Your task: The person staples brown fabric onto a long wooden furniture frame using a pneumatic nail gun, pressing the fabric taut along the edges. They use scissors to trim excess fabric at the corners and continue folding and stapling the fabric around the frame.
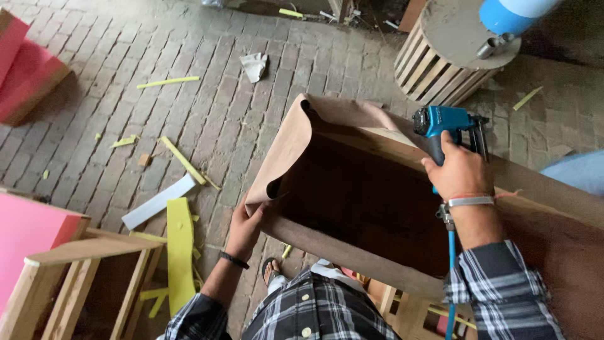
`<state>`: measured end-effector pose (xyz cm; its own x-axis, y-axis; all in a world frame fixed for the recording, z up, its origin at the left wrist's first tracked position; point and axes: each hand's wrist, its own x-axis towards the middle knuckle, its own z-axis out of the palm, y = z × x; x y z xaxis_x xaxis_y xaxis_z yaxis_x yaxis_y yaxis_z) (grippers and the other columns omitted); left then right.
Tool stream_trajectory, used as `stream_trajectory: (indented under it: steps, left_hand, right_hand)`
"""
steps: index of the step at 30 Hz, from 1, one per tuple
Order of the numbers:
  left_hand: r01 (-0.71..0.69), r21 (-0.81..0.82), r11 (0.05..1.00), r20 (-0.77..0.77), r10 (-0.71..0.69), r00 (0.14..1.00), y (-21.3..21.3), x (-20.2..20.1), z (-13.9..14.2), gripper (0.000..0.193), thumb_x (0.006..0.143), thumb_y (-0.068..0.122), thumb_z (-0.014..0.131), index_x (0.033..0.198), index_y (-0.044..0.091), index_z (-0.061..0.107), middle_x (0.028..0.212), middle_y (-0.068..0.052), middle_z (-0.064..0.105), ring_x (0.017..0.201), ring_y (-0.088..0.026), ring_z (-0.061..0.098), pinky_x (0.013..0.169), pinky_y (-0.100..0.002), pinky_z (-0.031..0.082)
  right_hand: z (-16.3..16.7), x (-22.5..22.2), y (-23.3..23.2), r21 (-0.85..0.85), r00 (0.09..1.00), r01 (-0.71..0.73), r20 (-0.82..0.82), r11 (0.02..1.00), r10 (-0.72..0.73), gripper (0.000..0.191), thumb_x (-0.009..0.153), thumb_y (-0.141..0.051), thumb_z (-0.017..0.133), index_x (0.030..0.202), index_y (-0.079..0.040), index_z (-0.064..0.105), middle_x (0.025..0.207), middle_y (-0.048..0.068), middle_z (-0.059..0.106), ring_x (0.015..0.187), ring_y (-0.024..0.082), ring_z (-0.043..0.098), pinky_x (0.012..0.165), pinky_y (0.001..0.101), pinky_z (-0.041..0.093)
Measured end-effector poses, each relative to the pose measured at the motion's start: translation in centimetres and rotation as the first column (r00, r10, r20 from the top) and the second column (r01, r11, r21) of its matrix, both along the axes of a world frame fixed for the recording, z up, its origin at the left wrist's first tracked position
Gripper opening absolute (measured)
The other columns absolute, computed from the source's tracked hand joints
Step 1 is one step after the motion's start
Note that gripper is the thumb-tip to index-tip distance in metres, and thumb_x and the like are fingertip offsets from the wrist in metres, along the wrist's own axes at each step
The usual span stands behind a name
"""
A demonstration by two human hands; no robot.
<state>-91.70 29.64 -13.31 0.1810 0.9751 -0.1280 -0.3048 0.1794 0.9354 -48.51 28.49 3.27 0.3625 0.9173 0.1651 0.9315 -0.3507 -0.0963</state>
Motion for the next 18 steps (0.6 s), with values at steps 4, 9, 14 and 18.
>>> stream_trajectory:
  steps: [4, 9, 14, 18]
  left_hand:
    - [-0.019, -0.045, 0.999, -0.001, 0.019, 1.0, 0.3, -0.1, -1.0, 0.056, 0.095, 0.015, 0.068, 0.147, 0.001, 0.051, 0.132, -0.007, 0.068, 0.119, -0.015, 0.064, 0.102, -0.031, 0.05]
    - [-0.03, -0.006, 1.0, 0.017, 0.03, 0.999, 1.2, -0.6, -2.1, 0.053, 0.095, 0.013, 0.067, 0.145, 0.0, 0.054, 0.128, -0.005, 0.069, 0.115, -0.013, 0.064, 0.102, -0.03, 0.051]
    - [-0.036, 0.021, 0.999, -0.047, 0.037, 0.998, 1.9, -1.1, -2.1, 0.053, 0.096, 0.012, 0.066, 0.147, 0.002, 0.054, 0.128, -0.004, 0.069, 0.114, -0.01, 0.062, 0.101, -0.028, 0.05]
    - [-0.045, 0.079, 0.996, -0.085, 0.051, 0.995, 2.6, -1.2, -1.3, 0.054, 0.098, 0.01, 0.062, 0.151, 0.003, 0.05, 0.13, -0.004, 0.068, 0.117, -0.009, 0.06, 0.104, -0.028, 0.048]
  right_hand:
    - [0.7, 1.0, 0.4, -0.098, 0.998, -0.056, -0.011, 0.994, 0.055, 0.067, 0.088, -0.047, 0.077, 0.145, -0.016, 0.063, 0.09, 0.028, 0.072, 0.084, 0.048, 0.071, 0.076, 0.0558, 0.058]
    - [3.5, -1.5, 0.9, 0.002, 0.957, -0.242, 0.163, 0.97, 0.239, 0.053, 0.092, -0.039, 0.081, 0.136, -0.015, 0.067, 0.119, 0.02, 0.073, 0.104, 0.039, 0.071, 0.093, 0.049, 0.057]
    - [4.7, -11.7, 4.3, 0.148, 0.592, -0.794, -0.031, 0.589, 0.805, 0.056, 0.081, -0.017, 0.079, 0.136, -0.012, 0.066, 0.136, 0.012, 0.068, 0.125, 0.032, 0.064, 0.106, 0.0437, 0.052]
    - [3.5, -22.3, 9.2, 0.152, 0.17, -0.978, 0.164, 0.145, 0.972, 0.064, 0.071, -0.01, 0.073, 0.134, -0.007, 0.066, 0.133, 0.016, 0.066, 0.124, 0.033, 0.062, 0.107, 0.0478, 0.048]
